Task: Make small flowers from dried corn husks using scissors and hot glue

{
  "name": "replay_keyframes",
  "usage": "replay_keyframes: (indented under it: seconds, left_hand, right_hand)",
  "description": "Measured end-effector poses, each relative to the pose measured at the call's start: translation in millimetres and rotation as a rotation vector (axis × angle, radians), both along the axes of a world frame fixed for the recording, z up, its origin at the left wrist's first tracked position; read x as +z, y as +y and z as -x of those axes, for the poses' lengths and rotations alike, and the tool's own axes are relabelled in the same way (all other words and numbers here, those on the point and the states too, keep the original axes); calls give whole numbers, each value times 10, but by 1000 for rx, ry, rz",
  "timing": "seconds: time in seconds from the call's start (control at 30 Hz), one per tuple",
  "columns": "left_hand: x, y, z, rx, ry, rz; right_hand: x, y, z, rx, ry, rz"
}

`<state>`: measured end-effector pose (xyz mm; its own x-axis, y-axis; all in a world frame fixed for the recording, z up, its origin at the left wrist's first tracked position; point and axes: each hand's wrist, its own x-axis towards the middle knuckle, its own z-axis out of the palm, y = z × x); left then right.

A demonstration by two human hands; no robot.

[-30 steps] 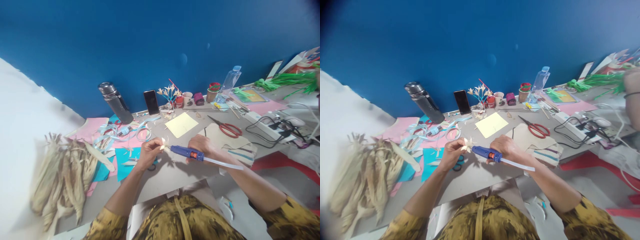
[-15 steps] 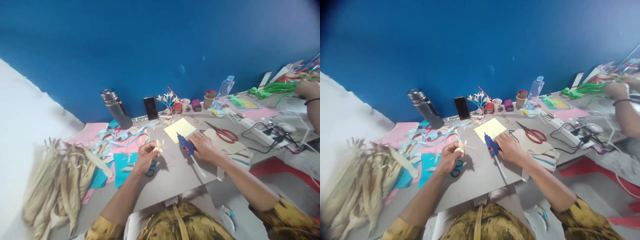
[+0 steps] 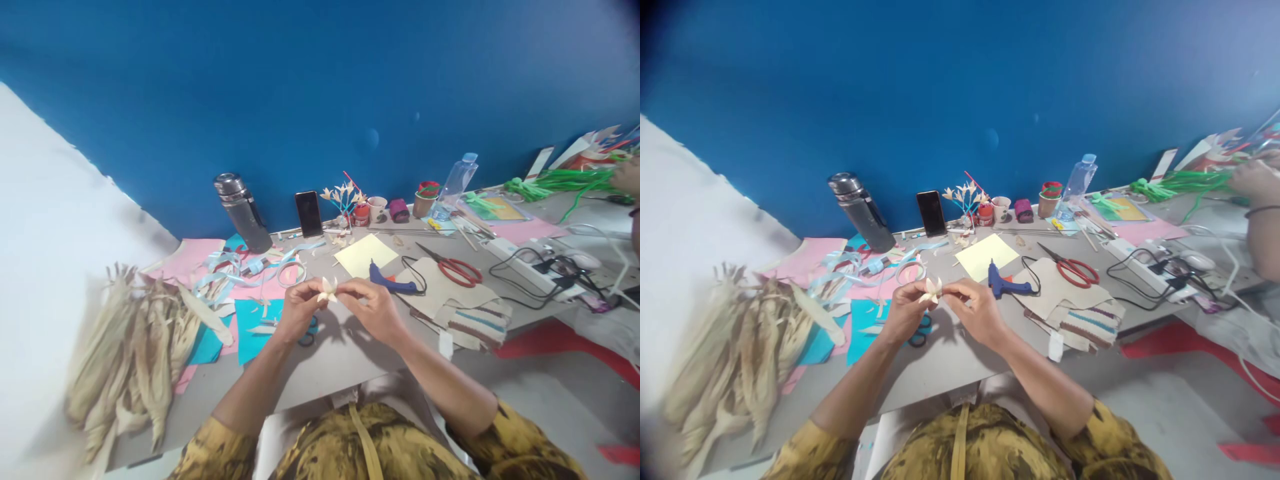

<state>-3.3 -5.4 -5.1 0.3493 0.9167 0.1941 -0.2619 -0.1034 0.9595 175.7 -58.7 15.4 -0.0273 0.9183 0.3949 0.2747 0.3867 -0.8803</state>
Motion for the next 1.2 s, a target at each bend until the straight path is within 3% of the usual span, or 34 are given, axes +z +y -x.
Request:
replay_keyframes:
  seconds: [0.13,0.4,0.6,0.83,1.2]
  left_hand:
    - [-34,8,11,25,-30,6]
    - [92,-79,-36,149,-29,-144]
    - [89,-99,-53,204,-52,-180]
    - [35,-70,-56,204,-68,-55]
    - [42,-51,-58,194,-33,35]
  right_hand:
    - [-58,12,247,-77,213,70]
    - [-79,15,314,-138,303,109]
    - [-87,19,417,-169,436,148]
    - [-31,29,484,-188,553,231]
    - [-63,34,426,-193,470,260]
